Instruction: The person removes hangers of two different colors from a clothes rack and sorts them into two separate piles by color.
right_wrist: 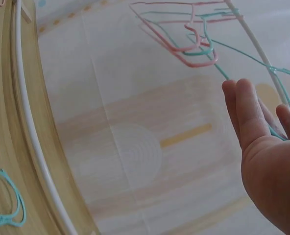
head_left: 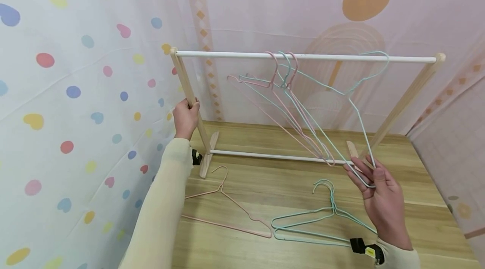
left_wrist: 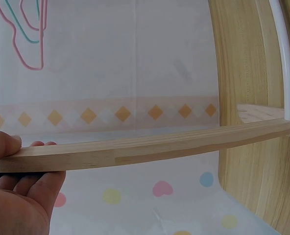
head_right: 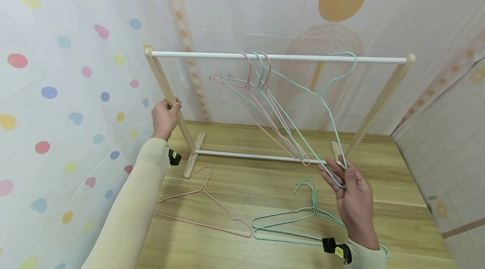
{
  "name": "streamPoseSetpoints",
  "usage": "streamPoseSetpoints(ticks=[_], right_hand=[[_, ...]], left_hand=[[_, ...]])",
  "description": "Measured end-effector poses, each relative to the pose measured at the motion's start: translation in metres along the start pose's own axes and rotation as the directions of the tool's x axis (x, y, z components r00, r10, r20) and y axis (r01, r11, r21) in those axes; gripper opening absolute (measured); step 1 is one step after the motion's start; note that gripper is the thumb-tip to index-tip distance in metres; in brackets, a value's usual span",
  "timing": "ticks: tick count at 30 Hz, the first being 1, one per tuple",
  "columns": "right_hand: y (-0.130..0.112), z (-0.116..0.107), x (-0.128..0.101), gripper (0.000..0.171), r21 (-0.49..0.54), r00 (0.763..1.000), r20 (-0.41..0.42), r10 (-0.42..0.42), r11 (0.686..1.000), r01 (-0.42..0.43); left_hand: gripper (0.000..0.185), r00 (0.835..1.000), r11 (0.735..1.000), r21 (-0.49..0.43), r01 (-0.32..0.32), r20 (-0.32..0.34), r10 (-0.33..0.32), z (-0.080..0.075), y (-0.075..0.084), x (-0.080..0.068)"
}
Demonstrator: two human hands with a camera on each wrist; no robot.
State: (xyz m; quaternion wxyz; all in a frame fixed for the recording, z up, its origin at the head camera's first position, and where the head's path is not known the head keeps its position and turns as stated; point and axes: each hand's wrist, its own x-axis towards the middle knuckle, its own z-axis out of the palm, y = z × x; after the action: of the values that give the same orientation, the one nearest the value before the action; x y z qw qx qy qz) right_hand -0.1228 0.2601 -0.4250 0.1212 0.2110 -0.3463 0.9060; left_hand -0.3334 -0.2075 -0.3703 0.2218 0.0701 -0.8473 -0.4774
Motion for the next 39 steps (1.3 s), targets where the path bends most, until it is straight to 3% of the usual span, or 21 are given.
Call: streamPoseSetpoints(ticks=[10,17,24,29,39], right_hand=[[-0.013,-0.02,-0.021,0.043,0.135,1.0,-0.001,-0.006,0.991,0.006],[-0.021,-0.032,-0.033,0.045,0.131,0.999,-0.012,-0.037,0.991,0.039],[-0.027,-0.043,-0.046,0.046,0.226,1.0,-0.004,-0.006,0.974,0.007],[-0.03,-0.053,-0.058,0.045,0.229,1.0,-0.015,0.025,0.973,-0.021],[-0.039,-0.075,-0.074,0.052,0.243,0.988,0.128,0.089,0.963,-0.118]], left_hand=[[0.029,1.0,1.0,0.0,0.01,0.014,-0.01,0.002,-0.001,0.0],[0.028,1.0,1.0,0.006,0.001,0.008,-0.001,0.003,0.0,0.0],[0.027,1.0,1.0,-0.008,-0.001,0.011,0.001,0.002,0.001,-0.001],[0.028,1.0,1.0,-0.001,-0.003,0.009,0.003,0.003,0.001,-0.001],[0.028,1.0,1.0,0.007,0.004,0.005,-0.004,0.003,0.003,-0.002]])
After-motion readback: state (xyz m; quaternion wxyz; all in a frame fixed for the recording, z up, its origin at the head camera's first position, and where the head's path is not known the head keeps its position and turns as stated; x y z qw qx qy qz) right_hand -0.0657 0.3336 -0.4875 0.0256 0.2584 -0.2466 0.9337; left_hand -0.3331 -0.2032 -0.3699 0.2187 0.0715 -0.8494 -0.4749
